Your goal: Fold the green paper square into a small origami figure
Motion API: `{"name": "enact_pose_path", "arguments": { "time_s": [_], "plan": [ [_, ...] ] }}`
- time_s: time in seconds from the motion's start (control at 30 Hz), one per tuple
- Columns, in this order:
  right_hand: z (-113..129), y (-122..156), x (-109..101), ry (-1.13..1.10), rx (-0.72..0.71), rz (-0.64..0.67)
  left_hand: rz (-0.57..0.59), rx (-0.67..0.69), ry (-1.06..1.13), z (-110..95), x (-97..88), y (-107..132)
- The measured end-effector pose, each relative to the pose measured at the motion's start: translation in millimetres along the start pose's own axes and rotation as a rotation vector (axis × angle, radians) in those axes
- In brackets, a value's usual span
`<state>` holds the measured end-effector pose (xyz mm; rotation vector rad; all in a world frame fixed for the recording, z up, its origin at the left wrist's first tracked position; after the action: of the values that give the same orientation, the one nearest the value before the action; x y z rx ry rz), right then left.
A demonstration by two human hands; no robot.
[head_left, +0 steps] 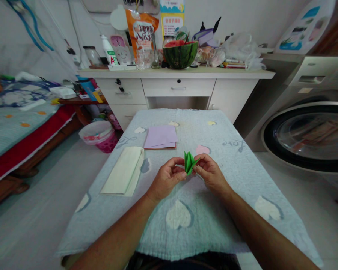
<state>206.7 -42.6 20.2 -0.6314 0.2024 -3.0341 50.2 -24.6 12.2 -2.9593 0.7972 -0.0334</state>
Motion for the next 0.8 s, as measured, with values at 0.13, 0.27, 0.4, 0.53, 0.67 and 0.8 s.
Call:
{"name": "enact_pose_path", "arguments": {
  "time_s": [0.13,0.27,0.4,0.53,0.67,0.8],
  "plan": [
    [6,3,1,0.062,-0.072,-0.013,0.013,0.033,-0.022,-1,0.9,0],
    [10,7,1,0.137,-0.135,-0.015,0.045,0.095,-0.087,-8,3.3,0],
    [13,9,1,0.234,-0.201,0.000,0.054,0.153,-0.179,-15,4.5,0],
    [20,11,4,0.319,-0.300,0.027,0.059,0.145,-0.166,-16,5.0,1],
    [28,13,7,0.404,-0.368,0.043,0.057,0.130,-0.147,-14,5.2,0],
    [33,15,9,0.512,-0.392,0.041,0.058,0.089,-0.096,-8,5.2,-1]
  ]
}}
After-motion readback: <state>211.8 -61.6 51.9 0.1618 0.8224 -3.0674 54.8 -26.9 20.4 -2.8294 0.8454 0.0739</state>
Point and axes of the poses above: each hand's wrist, its own y-axis away from the middle knuckle, its own x-axis out of the palm, z = x × y, the point moved 5 cm from there along -y, towards the middle knuckle, and after that the axes turned 14 degrees about -y, right-handed, at the moved point
